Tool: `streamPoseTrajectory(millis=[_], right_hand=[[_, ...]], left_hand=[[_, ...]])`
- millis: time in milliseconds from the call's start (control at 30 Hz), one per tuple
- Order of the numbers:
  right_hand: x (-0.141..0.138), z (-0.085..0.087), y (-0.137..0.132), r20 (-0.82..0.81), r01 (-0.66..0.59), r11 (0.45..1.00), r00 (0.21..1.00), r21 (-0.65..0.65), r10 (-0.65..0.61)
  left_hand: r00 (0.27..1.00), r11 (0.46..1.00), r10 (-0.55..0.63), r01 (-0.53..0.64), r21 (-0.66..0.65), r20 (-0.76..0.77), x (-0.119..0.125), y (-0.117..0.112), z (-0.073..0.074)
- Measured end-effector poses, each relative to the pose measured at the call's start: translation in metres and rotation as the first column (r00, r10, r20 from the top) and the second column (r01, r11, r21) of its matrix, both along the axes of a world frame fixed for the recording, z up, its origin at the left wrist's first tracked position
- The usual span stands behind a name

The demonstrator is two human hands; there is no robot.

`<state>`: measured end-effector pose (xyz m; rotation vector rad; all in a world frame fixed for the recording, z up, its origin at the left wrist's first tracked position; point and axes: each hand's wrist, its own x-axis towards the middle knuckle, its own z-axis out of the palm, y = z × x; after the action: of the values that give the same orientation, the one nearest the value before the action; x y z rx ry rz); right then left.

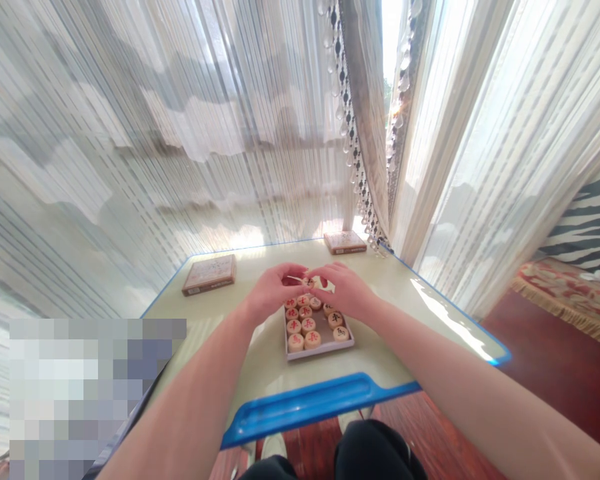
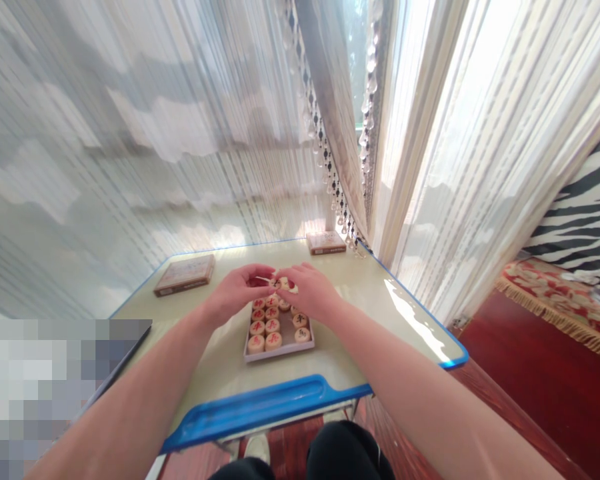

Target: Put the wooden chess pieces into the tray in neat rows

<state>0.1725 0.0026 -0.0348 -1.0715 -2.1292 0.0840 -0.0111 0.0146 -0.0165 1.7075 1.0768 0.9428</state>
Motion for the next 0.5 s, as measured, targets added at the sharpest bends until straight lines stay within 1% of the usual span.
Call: streamPoseTrajectory(millis=[133,267,333,400,500], right_hand=[[-0.0011,-0.0007,-0.0002,-0.019,-0.009,1.000,1.000,-0.015,0.008],[0.0007,0.0015,-0.0016,-0.052,-0.025,1.000,0.998,-0.002,0.025],[0.0015,0.0034,-0.0025,-0.058,-0.003,1.000,0.998,-0.004,0.003],[0.0016,0.0044,-0.0028,-0.045,0.041,0.998,0.998,-0.053,-0.044],[0.0003,0.0034,-0.0013,0.017,0.111,0.973,0.994,-0.204,-0.110]], left_hand=[[1.000,1.000,-0.006,0.006,-0.003,0.020,-0.0011,0.0001,-0.0009],[0.998,1.000,0.018,-0.018,-0.006,0.059,-0.0001,-0.0002,0.0002],[0.998,0.999,0.038,-0.038,-0.003,0.059,0.0000,0.0005,0.0010],[0.995,0.996,0.090,-0.090,0.008,0.048,-0.0013,0.0022,0.0009],[0.984,0.984,0.175,-0.176,0.032,0.039,-0.0050,0.0056,-0.0003]])
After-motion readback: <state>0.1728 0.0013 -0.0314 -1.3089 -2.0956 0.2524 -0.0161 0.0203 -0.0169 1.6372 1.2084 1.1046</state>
